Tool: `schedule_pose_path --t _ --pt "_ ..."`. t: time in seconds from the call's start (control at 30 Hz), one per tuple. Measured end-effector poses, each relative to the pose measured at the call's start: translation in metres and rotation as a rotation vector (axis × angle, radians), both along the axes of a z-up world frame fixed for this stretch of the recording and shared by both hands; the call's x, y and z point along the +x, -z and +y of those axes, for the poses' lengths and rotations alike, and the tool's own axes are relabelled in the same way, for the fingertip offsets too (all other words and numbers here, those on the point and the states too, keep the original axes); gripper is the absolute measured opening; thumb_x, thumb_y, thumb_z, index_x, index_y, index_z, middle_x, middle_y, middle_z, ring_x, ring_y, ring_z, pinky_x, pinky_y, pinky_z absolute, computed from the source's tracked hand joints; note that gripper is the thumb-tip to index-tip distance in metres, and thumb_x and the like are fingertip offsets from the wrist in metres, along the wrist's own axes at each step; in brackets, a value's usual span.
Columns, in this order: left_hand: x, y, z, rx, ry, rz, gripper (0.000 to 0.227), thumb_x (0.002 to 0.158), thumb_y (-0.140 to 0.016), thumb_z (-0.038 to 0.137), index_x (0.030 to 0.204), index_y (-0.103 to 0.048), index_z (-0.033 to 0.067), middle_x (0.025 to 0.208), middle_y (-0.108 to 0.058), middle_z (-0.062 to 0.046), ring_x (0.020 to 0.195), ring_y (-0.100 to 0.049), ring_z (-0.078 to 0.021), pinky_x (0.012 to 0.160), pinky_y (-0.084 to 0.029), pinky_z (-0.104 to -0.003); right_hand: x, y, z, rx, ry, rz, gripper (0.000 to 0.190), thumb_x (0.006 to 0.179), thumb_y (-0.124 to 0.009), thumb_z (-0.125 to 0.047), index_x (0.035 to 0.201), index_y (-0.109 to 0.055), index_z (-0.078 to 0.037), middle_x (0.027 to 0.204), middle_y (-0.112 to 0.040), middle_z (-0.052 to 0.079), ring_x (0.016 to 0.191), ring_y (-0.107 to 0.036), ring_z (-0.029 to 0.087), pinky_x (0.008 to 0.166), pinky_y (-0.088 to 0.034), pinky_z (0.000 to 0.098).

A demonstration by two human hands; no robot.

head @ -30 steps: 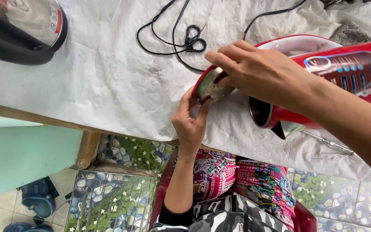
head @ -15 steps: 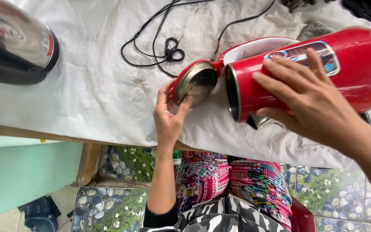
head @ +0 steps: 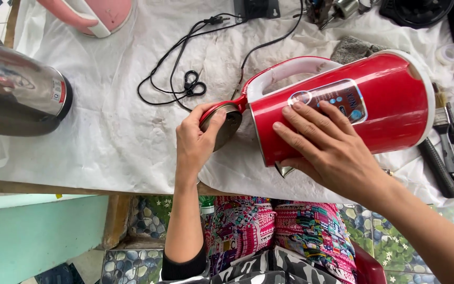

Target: The person is disassembling a red electric kettle by removing screws from its base and then inspecting the internal heating element and wiring.

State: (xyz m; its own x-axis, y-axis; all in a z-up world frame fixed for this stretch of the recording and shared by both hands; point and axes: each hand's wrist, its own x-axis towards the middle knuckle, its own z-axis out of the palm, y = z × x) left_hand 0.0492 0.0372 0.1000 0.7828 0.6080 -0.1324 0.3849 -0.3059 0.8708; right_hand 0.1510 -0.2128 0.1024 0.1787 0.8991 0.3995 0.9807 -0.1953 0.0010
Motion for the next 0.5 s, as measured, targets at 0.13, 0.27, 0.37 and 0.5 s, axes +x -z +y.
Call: schedule_pose_path --t 0.13,0.27,0.37,0.5 --pt "0.000 0.003 -0.003 -0.221 -0.071 -0.032 0.026 0.086 -0.066 0.028 0.106 -0.075 0.0141 0.098 -0.075 0.003 0.090 -0.064 -0.0086 0.080 -0.049 -0.021 -0.007 0.007 -0.007 0.030 0.011 -0.016 0.064 0.097 -0.071 -0.041 0.151 -0.050 -0.011 0.158 -0.049 0.015 0.148 -0.044 0.032 0.126 -0.030 0.0510" --pt "-0.010 0.016 0.003 -0.123 -0.095 -0.101 0.020 0.086 -0.069 0.025 0.102 -0.077 0.0147 0.097 -0.078 0.002 0.093 -0.067 -0.0090 0.084 -0.052 -0.023 -0.016 0.021 -0.001 0.080 -0.002 -0.012 0.069 0.097 -0.075 -0.042 0.153 -0.046 -0.014 0.158 -0.048 0.014 0.148 -0.044 0.032 0.126 -0.029 0.0506" --pt "-0.011 0.023 -0.006 -0.082 -0.172 -0.130 0.020 0.088 -0.071 0.026 0.105 -0.079 0.0226 0.099 -0.077 -0.009 0.098 -0.069 -0.0195 0.093 -0.053 -0.036 -0.027 0.032 0.007 0.225 0.084 -0.018 0.063 0.089 -0.072 -0.047 0.144 -0.059 -0.020 0.147 -0.059 0.010 0.140 -0.052 0.027 0.121 -0.033 0.0456" --pt "-0.011 0.018 -0.025 0.014 -0.197 -0.076 0.021 0.089 -0.069 0.028 0.108 -0.079 0.0232 0.099 -0.077 -0.009 0.100 -0.071 -0.0267 0.096 -0.052 -0.043 -0.029 0.039 0.000 0.247 0.107 -0.057 0.066 0.085 -0.075 -0.045 0.143 -0.060 -0.017 0.147 -0.058 0.013 0.140 -0.051 0.028 0.122 -0.032 0.0473"
